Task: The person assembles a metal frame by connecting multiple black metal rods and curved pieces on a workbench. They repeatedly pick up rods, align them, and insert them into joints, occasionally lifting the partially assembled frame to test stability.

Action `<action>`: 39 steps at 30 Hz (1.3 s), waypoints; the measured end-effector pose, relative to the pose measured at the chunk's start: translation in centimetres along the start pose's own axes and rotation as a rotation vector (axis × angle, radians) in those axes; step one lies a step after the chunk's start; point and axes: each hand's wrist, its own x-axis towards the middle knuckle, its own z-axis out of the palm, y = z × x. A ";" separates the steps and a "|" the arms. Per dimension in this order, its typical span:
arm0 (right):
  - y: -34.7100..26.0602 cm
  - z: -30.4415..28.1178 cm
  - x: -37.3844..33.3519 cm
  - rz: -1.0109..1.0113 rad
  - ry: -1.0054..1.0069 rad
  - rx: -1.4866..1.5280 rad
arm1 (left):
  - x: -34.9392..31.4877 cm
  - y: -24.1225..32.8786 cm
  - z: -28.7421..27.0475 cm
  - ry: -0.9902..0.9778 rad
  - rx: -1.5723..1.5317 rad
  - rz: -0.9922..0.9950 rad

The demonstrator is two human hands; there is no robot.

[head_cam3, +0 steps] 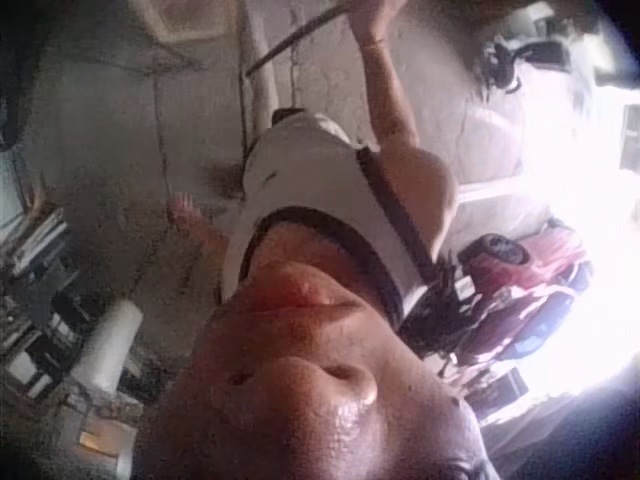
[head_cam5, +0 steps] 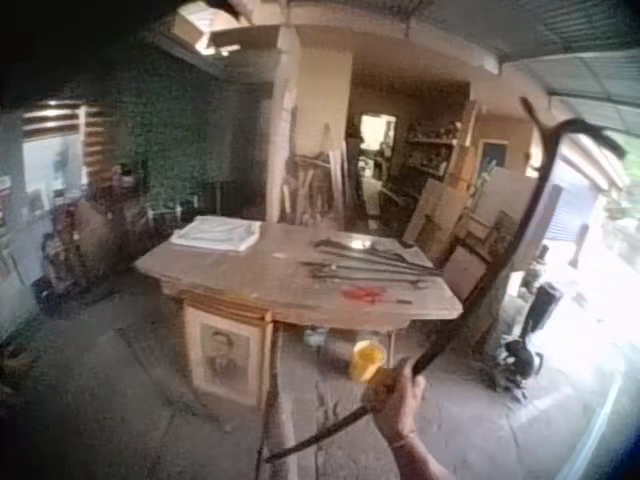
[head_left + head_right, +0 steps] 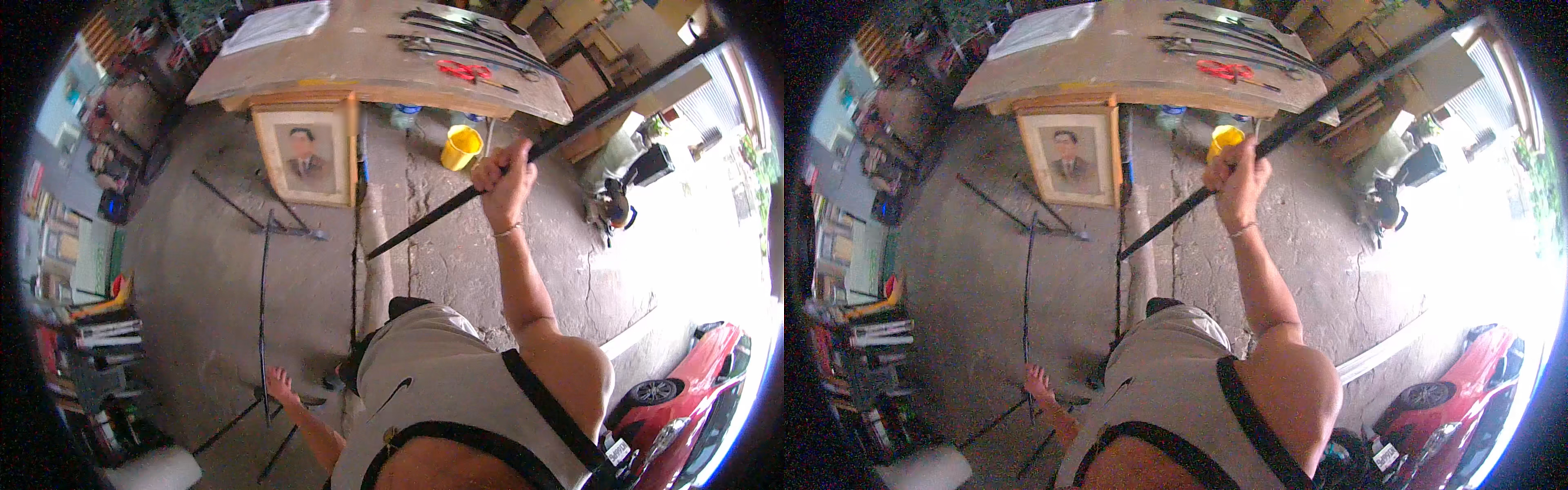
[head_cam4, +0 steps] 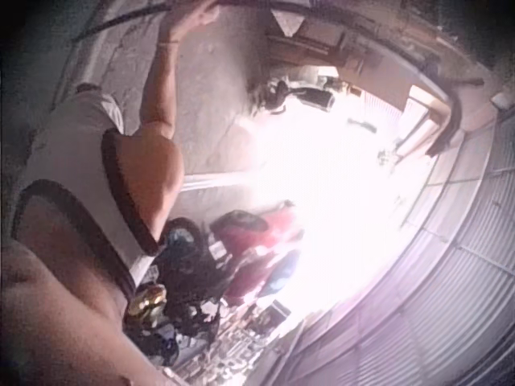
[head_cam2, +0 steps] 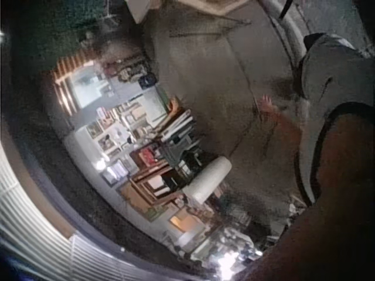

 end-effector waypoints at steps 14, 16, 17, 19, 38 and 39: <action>-10.4 -20.6 18.0 -0.480 0.342 0.119 | 6.0 6.0 42.9 -0.375 0.595 0.095; -10.7 -22.6 21.1 -0.545 0.334 0.048 | 10.3 7.2 51.9 -0.468 0.862 0.275; -10.9 -23.4 22.5 -0.560 0.374 0.052 | 12.1 7.7 57.4 -0.587 1.147 1.104; -12.0 -24.4 25.1 -0.607 0.419 0.051 | 13.2 8.8 70.1 -0.508 0.881 0.784; -21.4 -36.5 43.4 -0.887 0.501 -0.004 | -2.0 10.4 139.8 -1.025 1.353 1.479; -22.0 -37.3 45.1 -0.898 0.540 -0.049 | -1.7 10.2 140.8 -1.088 1.266 1.451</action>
